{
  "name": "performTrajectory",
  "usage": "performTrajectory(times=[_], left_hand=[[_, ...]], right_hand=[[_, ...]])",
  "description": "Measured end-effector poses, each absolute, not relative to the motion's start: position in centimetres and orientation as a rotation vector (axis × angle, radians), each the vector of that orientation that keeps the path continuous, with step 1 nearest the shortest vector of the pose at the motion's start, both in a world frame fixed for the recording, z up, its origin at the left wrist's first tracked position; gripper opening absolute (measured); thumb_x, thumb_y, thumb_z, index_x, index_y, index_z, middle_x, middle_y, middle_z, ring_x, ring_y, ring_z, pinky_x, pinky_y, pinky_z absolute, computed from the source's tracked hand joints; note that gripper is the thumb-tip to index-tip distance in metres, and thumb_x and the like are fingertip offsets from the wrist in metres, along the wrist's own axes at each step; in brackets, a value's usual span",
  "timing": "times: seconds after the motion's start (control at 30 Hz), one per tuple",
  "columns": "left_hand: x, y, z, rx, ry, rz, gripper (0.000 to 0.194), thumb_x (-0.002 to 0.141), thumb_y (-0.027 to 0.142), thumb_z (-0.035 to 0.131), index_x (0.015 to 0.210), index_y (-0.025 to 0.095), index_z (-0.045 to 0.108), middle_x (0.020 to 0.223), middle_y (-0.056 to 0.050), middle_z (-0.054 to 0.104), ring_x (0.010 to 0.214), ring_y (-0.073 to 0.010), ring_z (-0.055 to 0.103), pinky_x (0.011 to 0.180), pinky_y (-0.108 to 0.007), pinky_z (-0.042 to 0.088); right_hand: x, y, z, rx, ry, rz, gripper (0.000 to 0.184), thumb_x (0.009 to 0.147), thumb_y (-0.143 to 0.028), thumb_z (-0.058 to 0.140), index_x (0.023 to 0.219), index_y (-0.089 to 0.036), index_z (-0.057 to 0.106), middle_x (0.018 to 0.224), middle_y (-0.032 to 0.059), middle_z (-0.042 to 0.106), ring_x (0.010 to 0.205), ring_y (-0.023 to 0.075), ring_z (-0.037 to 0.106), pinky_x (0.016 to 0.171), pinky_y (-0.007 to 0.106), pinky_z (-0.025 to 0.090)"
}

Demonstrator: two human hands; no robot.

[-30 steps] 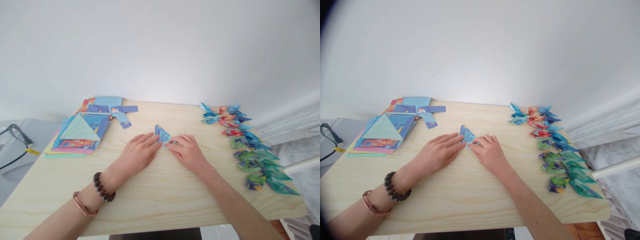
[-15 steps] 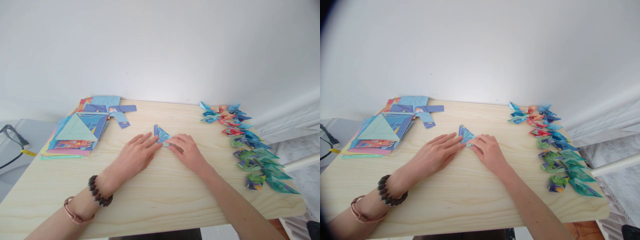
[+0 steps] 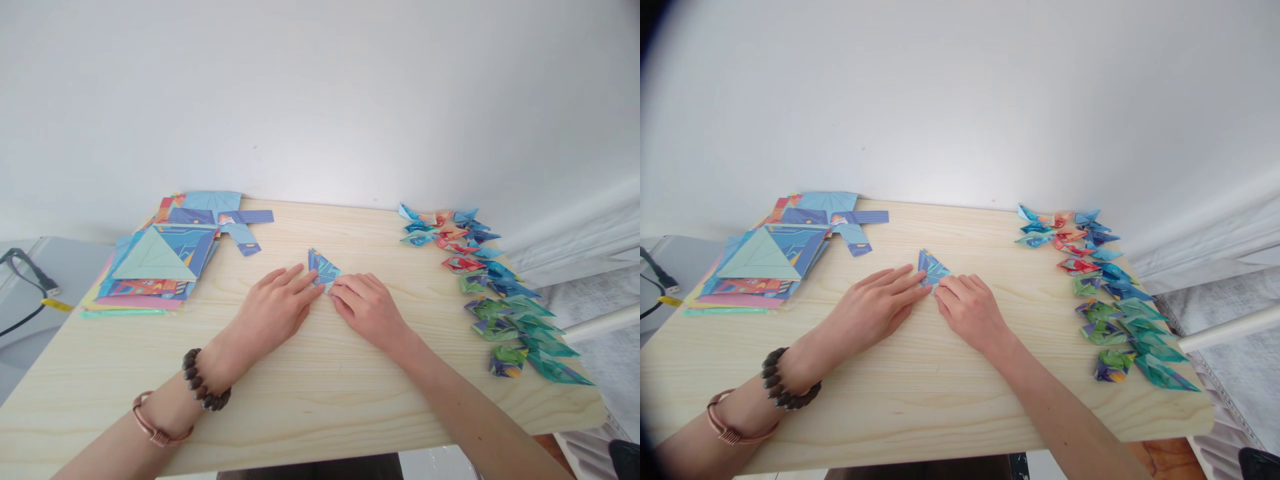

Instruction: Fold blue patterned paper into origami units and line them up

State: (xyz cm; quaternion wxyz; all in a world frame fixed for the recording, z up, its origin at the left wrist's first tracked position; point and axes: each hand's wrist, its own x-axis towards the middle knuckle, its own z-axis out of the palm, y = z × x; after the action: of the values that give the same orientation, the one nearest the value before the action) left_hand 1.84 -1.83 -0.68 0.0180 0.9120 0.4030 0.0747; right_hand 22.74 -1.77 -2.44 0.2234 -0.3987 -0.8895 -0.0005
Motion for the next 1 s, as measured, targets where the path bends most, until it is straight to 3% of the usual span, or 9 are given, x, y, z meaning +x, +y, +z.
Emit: performTrajectory(times=[0.43,0.6,0.7,0.87,1.0], left_hand=[[1.8,-1.8,-0.7,2.815,1.256,0.243,0.036,0.091,0.021,0.038,0.123,0.024,0.054,0.134,-0.003,0.048,0.126,-0.0267,0.041,0.102,-0.045,0.037],[1.6,-1.7,-0.6,2.825,1.223,0.236,0.037,0.091,0.02,0.038,0.126,0.024,0.052,0.135,-0.004,0.047,0.127,-0.0271,0.04,0.102,-0.046,0.037],[1.5,-1.7,-0.6,2.838,1.205,0.227,0.038,0.09,0.019,0.039,0.126,0.024,0.051,0.135,-0.004,0.047,0.127,-0.0276,0.039,0.103,-0.047,0.036],[1.7,-1.9,-0.7,2.881,1.14,0.215,0.049,0.089,0.016,0.04,0.136,0.028,0.038,0.138,-0.003,0.043,0.13,-0.0291,0.034,0.103,-0.046,0.037],[1.9,-2.1,-0.7,2.925,1.124,0.22,0.041,0.089,0.019,0.041,0.129,0.026,0.047,0.138,-0.001,0.043,0.13,-0.0305,0.033,0.103,-0.046,0.038]], right_hand=[[23.0,-2.3,-1.7,-1.17,-2.456,0.238,0.022,0.089,-0.012,0.042,0.099,-0.017,0.061,0.1,0.0071,0.06,0.092,0.0181,0.053,0.084,0.035,0.043],[23.9,-1.9,-1.8,-1.165,-2.381,0.363,0.022,0.085,-0.021,0.054,0.107,-0.019,0.057,0.108,0.0071,0.056,0.1,0.0199,0.051,0.088,0.037,0.042],[24.0,-1.6,-2.1,-1.172,-2.303,0.418,0.013,0.088,-0.023,0.05,0.096,-0.02,0.06,0.102,0.0058,0.058,0.095,0.0181,0.052,0.087,0.036,0.042],[23.2,-1.0,-2.7,-1.296,-2.102,0.479,0.016,0.091,-0.024,0.044,0.084,-0.018,0.057,0.096,0.0071,0.056,0.091,0.0173,0.053,0.084,0.033,0.043],[23.3,-0.6,-2.7,-1.34,-2.043,0.512,0.019,0.091,-0.027,0.045,0.081,-0.017,0.057,0.094,0.0076,0.055,0.09,0.0172,0.053,0.083,0.032,0.044]])
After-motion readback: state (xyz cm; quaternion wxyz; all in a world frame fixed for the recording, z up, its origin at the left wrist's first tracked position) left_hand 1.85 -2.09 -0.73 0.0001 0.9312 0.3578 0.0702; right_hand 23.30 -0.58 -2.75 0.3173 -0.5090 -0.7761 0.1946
